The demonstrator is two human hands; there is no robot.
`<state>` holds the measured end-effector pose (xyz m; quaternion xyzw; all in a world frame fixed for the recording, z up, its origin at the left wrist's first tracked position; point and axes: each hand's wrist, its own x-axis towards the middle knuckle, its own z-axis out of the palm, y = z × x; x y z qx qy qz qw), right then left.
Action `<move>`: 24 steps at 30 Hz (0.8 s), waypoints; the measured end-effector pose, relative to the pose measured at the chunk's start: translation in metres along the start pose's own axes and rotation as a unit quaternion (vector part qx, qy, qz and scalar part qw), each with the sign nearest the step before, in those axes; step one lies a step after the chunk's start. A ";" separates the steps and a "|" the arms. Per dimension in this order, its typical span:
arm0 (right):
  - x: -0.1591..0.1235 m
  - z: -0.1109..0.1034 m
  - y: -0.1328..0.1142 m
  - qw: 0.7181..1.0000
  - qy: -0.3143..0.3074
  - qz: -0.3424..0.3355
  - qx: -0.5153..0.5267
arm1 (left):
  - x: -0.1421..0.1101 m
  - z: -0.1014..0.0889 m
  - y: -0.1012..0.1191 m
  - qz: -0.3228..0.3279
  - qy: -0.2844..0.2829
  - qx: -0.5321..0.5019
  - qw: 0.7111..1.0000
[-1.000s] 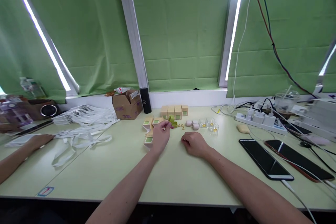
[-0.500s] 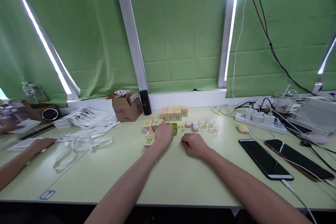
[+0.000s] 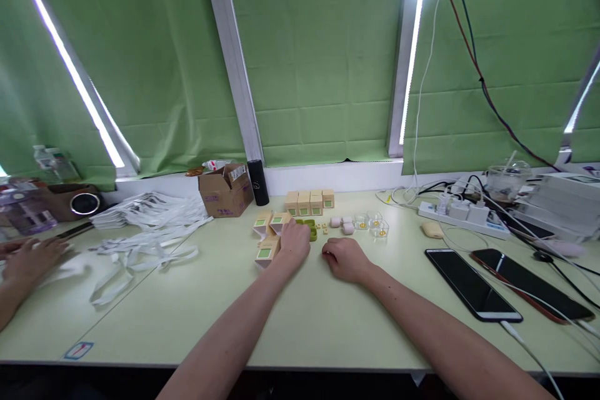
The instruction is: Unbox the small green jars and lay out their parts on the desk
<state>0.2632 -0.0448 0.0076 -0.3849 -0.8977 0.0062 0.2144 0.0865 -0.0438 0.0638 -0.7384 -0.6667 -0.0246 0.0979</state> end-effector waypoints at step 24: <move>0.051 -0.027 0.052 0.967 0.175 0.185 -0.015 | -0.031 -0.005 -0.021 0.001 0.168 -0.090 0.982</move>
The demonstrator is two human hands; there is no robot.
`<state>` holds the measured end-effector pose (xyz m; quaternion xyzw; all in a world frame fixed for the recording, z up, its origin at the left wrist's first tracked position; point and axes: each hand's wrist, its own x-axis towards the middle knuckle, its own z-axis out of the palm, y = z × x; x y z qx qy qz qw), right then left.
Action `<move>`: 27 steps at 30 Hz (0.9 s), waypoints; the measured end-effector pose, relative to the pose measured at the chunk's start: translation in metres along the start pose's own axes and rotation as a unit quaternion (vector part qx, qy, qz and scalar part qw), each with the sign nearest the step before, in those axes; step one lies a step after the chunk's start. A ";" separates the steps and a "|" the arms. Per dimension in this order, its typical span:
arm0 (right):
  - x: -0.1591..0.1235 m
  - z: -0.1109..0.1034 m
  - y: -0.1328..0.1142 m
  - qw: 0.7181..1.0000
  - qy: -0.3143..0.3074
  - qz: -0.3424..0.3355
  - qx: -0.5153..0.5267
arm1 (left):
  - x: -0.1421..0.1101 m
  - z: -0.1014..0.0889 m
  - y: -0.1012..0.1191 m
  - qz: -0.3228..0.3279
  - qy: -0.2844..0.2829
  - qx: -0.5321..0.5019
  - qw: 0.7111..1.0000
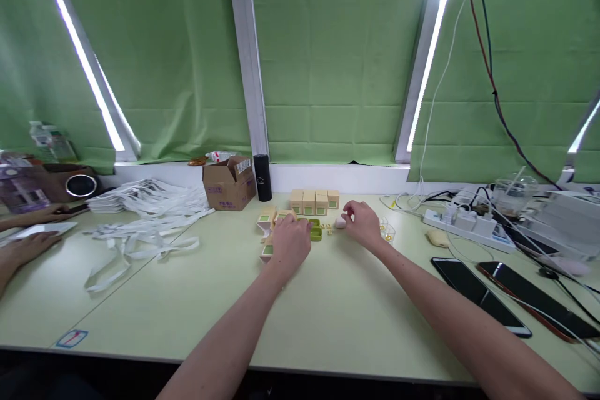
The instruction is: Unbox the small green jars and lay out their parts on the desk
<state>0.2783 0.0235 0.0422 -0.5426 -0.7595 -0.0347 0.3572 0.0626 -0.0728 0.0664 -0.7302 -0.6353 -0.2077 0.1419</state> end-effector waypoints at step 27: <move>0.092 0.060 0.012 0.968 -0.177 -0.007 -0.178 | -0.026 0.016 0.041 0.269 -0.088 -0.136 0.949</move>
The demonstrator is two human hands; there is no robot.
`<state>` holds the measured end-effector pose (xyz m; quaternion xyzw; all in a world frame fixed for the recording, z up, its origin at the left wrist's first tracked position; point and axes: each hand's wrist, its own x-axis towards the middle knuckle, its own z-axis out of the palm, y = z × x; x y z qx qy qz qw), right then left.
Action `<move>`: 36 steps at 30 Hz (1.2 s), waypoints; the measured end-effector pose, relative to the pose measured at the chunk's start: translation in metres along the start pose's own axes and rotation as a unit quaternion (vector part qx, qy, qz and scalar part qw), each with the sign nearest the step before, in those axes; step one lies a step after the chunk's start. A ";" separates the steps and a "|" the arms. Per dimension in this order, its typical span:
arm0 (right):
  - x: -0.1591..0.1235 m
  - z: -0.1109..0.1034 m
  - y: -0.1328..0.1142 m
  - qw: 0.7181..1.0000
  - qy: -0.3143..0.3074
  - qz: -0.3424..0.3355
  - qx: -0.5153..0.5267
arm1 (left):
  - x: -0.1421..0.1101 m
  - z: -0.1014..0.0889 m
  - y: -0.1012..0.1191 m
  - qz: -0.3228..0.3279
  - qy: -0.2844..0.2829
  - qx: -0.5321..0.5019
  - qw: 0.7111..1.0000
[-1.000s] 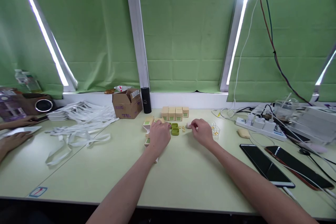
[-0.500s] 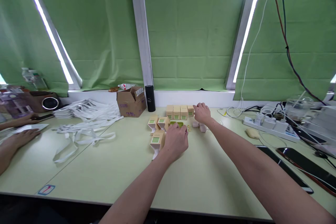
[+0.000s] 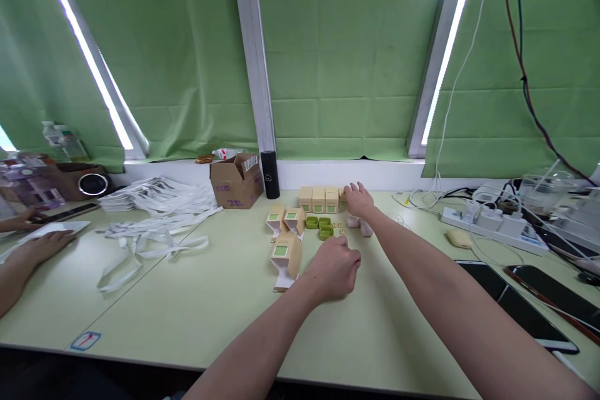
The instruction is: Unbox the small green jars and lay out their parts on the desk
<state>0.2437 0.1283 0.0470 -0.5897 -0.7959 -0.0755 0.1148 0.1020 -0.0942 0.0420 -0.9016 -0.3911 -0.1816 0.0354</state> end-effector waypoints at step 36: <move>-0.189 -0.008 0.009 0.873 0.036 -0.109 0.473 | -0.008 -0.006 -0.024 -0.217 0.063 -0.212 0.951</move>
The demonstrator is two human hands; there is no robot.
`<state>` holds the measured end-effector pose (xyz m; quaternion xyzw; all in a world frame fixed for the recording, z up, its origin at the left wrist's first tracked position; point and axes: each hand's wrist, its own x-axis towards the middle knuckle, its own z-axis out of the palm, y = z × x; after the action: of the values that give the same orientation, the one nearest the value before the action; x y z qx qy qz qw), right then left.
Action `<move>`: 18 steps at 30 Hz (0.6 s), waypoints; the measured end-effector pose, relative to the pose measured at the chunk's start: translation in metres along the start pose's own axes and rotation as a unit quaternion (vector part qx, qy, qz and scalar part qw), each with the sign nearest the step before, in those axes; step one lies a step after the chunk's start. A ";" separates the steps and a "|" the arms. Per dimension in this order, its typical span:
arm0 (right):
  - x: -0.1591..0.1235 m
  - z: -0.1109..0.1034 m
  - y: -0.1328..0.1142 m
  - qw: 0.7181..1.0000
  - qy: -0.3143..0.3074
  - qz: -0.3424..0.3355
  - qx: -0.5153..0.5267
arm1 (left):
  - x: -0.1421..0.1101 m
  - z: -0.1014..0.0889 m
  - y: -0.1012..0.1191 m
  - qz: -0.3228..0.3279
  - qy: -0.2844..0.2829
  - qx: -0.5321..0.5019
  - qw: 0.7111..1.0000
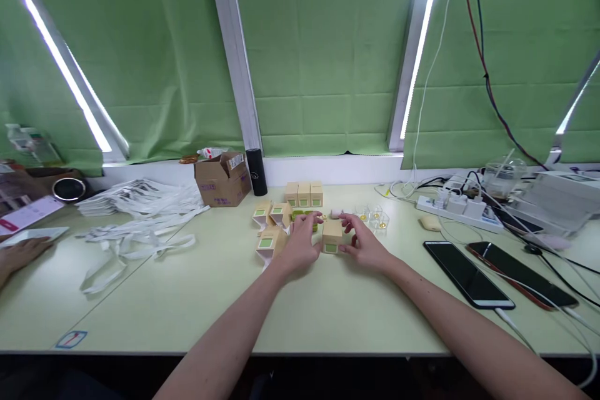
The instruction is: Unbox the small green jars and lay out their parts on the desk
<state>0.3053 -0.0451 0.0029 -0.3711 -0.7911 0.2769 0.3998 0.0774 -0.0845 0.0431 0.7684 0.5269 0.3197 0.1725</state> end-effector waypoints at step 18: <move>0.008 0.004 0.016 0.999 0.048 0.005 0.008 | 0.001 0.003 -0.004 0.019 0.074 0.043 0.996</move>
<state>0.3048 -0.0297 -0.0078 -0.3850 -0.7667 0.2672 0.4389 0.0768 -0.0824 0.0392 0.7593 0.5365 0.3561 0.0938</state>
